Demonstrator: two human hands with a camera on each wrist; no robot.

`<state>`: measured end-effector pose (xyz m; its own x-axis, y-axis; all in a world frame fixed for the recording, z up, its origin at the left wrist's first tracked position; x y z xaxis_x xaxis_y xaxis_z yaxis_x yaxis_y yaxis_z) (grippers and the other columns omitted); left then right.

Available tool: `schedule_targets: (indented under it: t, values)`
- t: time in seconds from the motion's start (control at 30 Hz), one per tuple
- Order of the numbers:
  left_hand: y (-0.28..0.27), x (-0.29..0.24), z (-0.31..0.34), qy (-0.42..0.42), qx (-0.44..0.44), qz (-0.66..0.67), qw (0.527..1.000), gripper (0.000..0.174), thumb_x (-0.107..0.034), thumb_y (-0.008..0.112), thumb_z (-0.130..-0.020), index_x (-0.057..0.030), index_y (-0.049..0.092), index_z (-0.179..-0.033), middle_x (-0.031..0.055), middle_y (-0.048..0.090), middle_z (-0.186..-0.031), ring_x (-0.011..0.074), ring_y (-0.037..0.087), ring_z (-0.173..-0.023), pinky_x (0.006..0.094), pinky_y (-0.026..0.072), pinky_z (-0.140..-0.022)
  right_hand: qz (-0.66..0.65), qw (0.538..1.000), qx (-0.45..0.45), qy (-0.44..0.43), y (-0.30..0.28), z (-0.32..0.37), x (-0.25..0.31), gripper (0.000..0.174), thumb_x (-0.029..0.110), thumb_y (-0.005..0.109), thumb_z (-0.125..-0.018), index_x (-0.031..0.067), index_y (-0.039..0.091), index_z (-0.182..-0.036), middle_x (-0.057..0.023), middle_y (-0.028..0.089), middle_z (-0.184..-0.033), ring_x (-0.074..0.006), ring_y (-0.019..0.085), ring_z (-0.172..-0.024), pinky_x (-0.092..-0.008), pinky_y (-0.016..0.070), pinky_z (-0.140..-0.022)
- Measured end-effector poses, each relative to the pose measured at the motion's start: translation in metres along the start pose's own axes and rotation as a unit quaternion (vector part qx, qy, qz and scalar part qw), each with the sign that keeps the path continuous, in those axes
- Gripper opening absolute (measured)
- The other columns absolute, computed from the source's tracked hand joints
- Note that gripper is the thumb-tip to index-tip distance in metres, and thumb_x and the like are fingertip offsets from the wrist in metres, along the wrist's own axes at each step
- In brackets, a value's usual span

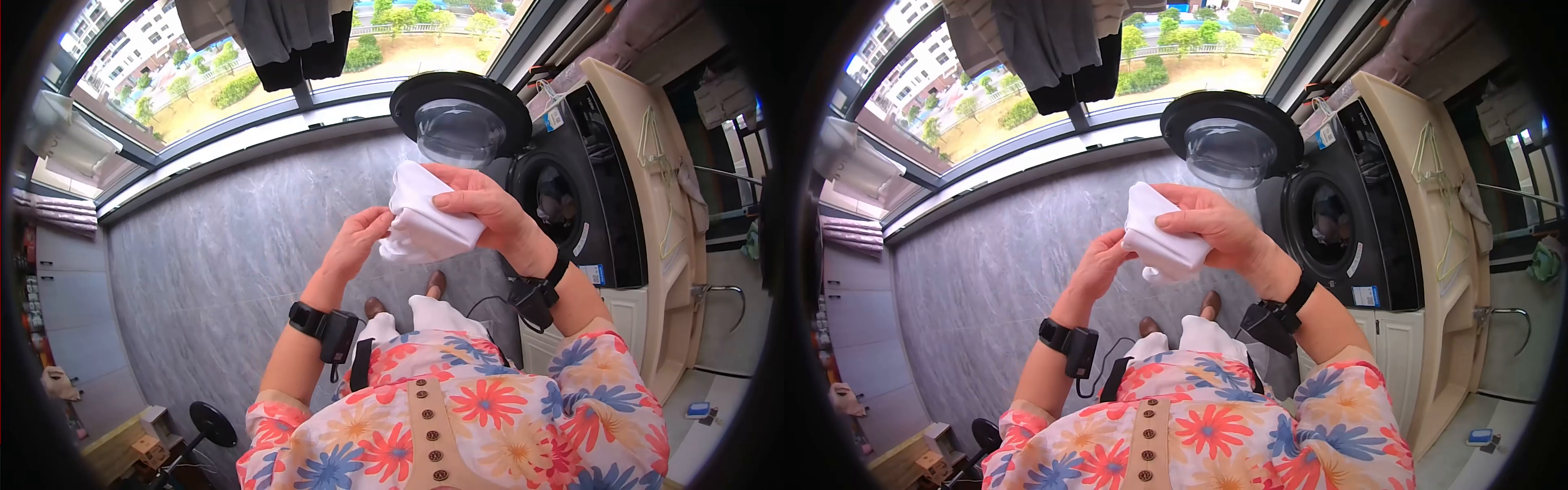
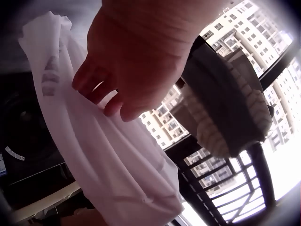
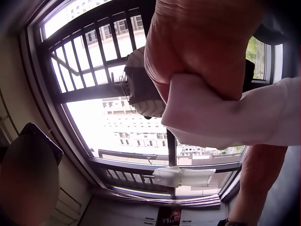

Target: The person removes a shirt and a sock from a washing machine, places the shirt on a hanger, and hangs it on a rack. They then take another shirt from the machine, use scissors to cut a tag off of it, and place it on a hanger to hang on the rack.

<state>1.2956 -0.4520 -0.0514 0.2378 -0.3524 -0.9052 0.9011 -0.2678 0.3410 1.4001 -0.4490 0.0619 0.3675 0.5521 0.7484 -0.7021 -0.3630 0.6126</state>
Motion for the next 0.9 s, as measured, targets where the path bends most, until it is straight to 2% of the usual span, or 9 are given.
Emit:
schedule_targets:
  t: [0.13,0.2,0.37,0.47,0.57,0.63,0.73,0.83,0.9]
  values:
    - [0.024,0.022,0.009,-0.151,0.035,0.105,0.982,0.025,-0.023,0.05,-0.086,-0.0021,0.059,-0.096,0.0013,0.057,-0.076,0.0083,0.052,-0.064,0.0211,0.0416,-0.056,0.0,1.0,-0.001,-0.005,0.005,0.002,0.008,0.056,0.012,0.059,-0.078,-0.0036,0.035,-0.126,-0.0108,0.055,-0.106,-0.015,0.056,-0.092,-0.0266,0.0457,-0.08]
    - [0.038,0.056,0.012,-0.227,0.154,-0.032,0.961,0.024,-0.021,0.052,-0.083,-0.0019,0.059,-0.094,0.0013,0.056,-0.077,0.0078,0.051,-0.064,0.0208,0.0394,-0.052,0.003,1.0,-0.001,-0.008,0.006,0.002,0.013,0.056,0.013,0.059,-0.078,-0.0035,0.035,-0.126,-0.0107,0.055,-0.106,-0.015,0.056,-0.092,-0.0266,0.0455,-0.081]
    - [0.045,0.062,0.017,-0.201,0.209,-0.049,0.956,0.024,-0.022,0.054,-0.081,-0.0027,0.06,-0.094,0.0031,0.058,-0.08,0.0085,0.053,-0.069,0.0223,0.0417,-0.059,0.043,0.999,-0.011,-0.028,-0.003,0.01,0.027,0.055,0.013,0.06,-0.078,-0.003,0.037,-0.125,-0.0097,0.055,-0.107,-0.0149,0.056,-0.094,-0.0266,0.0447,-0.082]
    - [0.05,0.032,0.019,-0.207,0.208,0.099,0.951,0.025,-0.022,0.056,-0.081,-0.0041,0.059,-0.098,0.0042,0.06,-0.087,0.0102,0.054,-0.079,0.0256,0.0423,-0.073,0.038,0.999,-0.026,-0.023,-0.013,0.016,0.028,0.053,0.011,0.059,-0.078,-0.0032,0.039,-0.124,-0.0098,0.054,-0.108,-0.0148,0.055,-0.096,-0.0267,0.0439,-0.083]
    - [0.017,0.011,0.0,-0.092,0.074,0.253,0.96,0.028,-0.023,0.055,-0.083,-0.004,0.057,-0.102,0.0066,0.06,-0.096,0.0148,0.055,-0.09,0.0306,0.0409,-0.081,0.064,0.995,-0.062,-0.049,-0.027,0.024,0.037,0.051,0.009,0.06,-0.077,-0.0032,0.04,-0.123,-0.0103,0.054,-0.11,-0.0151,0.055,-0.098,-0.027,0.0431,-0.085]
    - [-0.028,0.006,-0.006,-0.019,-0.034,0.396,0.918,0.03,-0.022,0.053,-0.084,-0.0033,0.054,-0.107,0.0084,0.059,-0.102,0.021,0.055,-0.094,0.0367,0.0419,-0.083,0.064,0.991,-0.095,-0.063,-0.054,0.029,0.043,0.051,0.009,0.06,-0.077,-0.0029,0.041,-0.123,-0.0104,0.054,-0.11,-0.0156,0.054,-0.098,-0.0274,0.043,-0.086]
    - [-0.052,-0.02,0.006,0.059,-0.01,0.403,0.913,0.036,-0.023,0.052,-0.084,-0.0045,0.05,-0.115,0.0088,0.055,-0.114,0.0244,0.05,-0.108,0.043,0.0358,-0.094,0.035,0.982,-0.169,-0.071,-0.099,0.038,0.043,0.049,0.006,0.059,-0.077,0.0001,0.041,-0.123,-0.0093,0.056,-0.106,-0.015,0.056,-0.095,-0.0278,0.0456,-0.083]
    - [-0.037,-0.055,0.031,0.058,0.033,0.349,0.935,0.044,-0.02,0.056,-0.081,-0.0051,0.044,-0.121,0.0096,0.053,-0.115,0.023,0.051,-0.107,0.0424,0.0377,-0.094,0.003,0.97,-0.219,-0.106,-0.117,0.042,0.047,0.046,-0.001,0.055,-0.079,0.0046,0.043,-0.122,-0.0056,0.06,-0.095,-0.0119,0.059,-0.084,-0.0251,0.0499,-0.073]
    - [-0.026,-0.018,0.033,-0.011,0.037,0.402,0.915,0.048,-0.022,0.058,-0.081,-0.0046,0.042,-0.122,0.0101,0.052,-0.117,0.0226,0.05,-0.108,0.0414,0.0381,-0.094,0.017,0.974,-0.198,-0.108,-0.099,0.036,0.049,0.046,0.0,0.056,-0.079,0.0047,0.043,-0.122,-0.0054,0.06,-0.095,-0.0116,0.059,-0.084,-0.0249,0.0497,-0.073]
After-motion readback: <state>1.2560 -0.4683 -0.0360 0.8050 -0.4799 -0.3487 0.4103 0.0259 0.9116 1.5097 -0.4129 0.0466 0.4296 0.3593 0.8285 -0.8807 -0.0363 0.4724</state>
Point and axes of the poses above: each hand's wrist, its own z-axis away from the middle knuckle, its own y-axis out of the palm, x = y × z, the point moved 9 cm from there along -z, towards the middle knuckle
